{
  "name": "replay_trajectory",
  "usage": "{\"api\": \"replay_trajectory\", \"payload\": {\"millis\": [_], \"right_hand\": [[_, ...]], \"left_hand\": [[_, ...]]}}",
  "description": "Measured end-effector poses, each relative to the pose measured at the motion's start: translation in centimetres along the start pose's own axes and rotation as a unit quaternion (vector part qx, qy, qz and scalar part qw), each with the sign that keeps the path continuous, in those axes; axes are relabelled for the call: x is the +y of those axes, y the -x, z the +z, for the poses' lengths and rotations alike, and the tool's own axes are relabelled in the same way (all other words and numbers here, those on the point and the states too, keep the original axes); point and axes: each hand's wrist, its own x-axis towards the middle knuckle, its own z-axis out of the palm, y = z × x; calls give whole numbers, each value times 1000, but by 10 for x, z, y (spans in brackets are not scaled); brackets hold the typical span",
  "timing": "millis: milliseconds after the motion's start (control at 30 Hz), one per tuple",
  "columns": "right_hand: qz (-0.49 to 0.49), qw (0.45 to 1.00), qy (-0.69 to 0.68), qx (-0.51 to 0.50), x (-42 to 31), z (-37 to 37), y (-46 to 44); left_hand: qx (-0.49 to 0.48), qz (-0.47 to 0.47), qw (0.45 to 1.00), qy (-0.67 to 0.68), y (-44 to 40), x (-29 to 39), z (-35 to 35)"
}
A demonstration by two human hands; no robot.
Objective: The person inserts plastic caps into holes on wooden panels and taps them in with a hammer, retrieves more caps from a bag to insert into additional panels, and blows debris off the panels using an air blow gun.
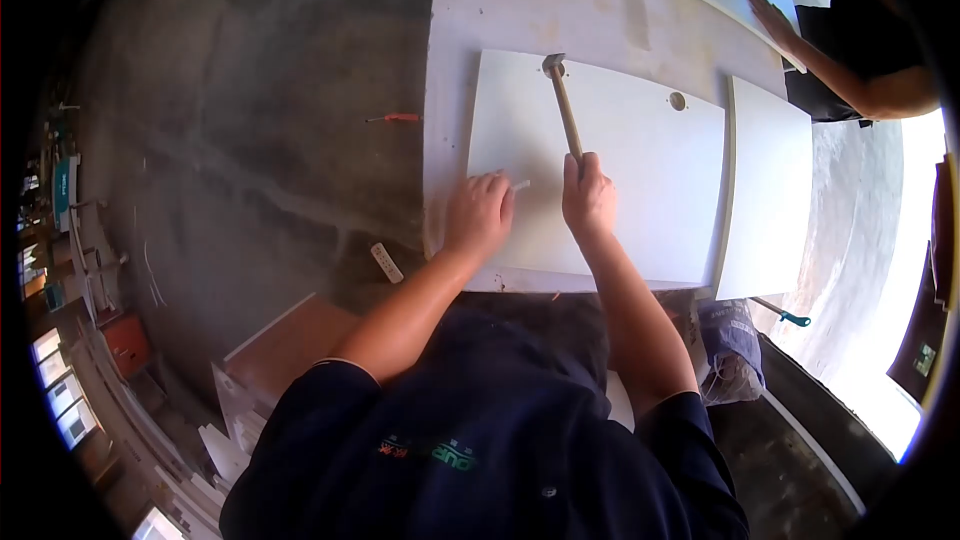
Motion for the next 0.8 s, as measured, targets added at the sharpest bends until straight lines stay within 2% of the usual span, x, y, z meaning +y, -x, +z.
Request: {"api": "replay_trajectory", "payload": {"millis": [67, 167, 367, 467, 633, 733, 800], "right_hand": [[-26, 1000, 5, -8, 1, 8, -11], [5, 996, 69, -47, -1, 11, -18], [-53, 999, 5, 2, -11, -2, -21], [-14, 987, 138, -76, 1, 5, -17], [3, 993, 102, -66, 1, 11, -14], [-56, 998, 9, -10, 4, 11, -13], [-39, 997, 61, -37, 7, 12, -6]], "left_hand": [[-8, -7, 1000, 9, -7, -2, -3], [-17, -26, 999, 26, -3, 4, -7], [1, -47, 998, 34, -4, 7, -5], [0, -46, 998, 48, -7, 9, -8], [3, -45, 998, 43, -8, 9, -10], [-5, -56, 997, 43, -8, 6, -10], [4, -48, 998, 47, -3, 8, -9]]}}
